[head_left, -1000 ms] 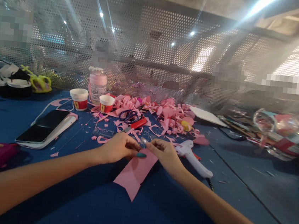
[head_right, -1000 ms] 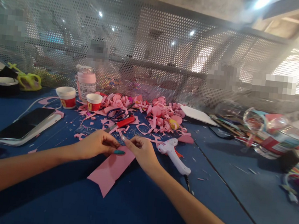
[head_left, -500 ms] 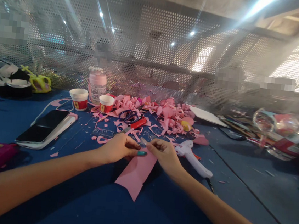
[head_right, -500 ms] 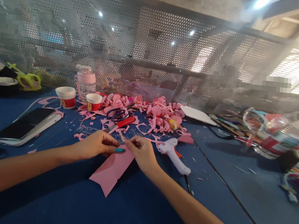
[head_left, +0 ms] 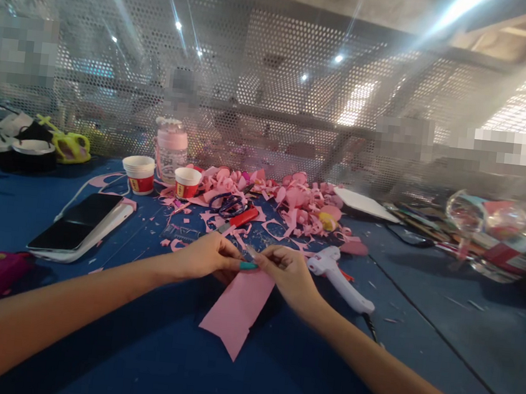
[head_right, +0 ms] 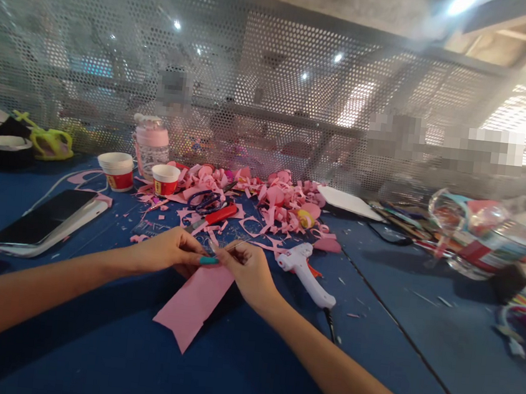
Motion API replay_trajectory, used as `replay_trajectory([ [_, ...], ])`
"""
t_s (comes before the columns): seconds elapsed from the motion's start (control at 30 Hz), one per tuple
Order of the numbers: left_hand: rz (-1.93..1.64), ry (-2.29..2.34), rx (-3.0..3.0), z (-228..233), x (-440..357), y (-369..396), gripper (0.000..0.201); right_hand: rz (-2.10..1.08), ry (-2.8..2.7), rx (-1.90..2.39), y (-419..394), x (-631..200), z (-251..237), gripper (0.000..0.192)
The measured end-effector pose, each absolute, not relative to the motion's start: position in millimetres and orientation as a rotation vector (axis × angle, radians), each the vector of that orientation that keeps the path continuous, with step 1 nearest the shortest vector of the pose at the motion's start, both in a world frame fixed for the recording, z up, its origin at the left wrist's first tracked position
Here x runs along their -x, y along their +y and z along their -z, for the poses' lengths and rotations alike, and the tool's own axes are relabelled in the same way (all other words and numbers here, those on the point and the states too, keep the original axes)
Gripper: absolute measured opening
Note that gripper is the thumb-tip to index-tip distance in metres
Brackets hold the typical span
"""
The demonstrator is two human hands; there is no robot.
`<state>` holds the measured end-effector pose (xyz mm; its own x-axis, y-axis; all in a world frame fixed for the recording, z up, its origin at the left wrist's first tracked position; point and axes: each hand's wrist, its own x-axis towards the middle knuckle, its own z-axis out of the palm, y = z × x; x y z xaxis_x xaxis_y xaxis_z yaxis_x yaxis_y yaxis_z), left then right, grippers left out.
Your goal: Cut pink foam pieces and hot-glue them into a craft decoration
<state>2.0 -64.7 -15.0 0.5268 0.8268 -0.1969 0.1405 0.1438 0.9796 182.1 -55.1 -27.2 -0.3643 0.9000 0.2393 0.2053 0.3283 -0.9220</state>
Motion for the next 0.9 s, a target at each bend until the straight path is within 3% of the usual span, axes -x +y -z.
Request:
replay_trajectory([
  [0.2, -0.357, 0.762, -1.344, 16.9, 18.4, -49.8, 0.025, -1.114, -1.829, 0.935, -60.6, -180.3, 24.3, 0.033],
  [0.3, -0.294, 0.648, -1.237, 21.6, 22.8, -44.8, 0.031, -1.111, -1.823, 0.915, -62.8, -179.9, 21.8, 0.033],
  [0.9, -0.657, 0.774, -1.218, 30.2, -10.0, -68.6, 0.045, -0.959, -1.805, 0.912, -60.3, -182.3, 25.2, 0.026],
])
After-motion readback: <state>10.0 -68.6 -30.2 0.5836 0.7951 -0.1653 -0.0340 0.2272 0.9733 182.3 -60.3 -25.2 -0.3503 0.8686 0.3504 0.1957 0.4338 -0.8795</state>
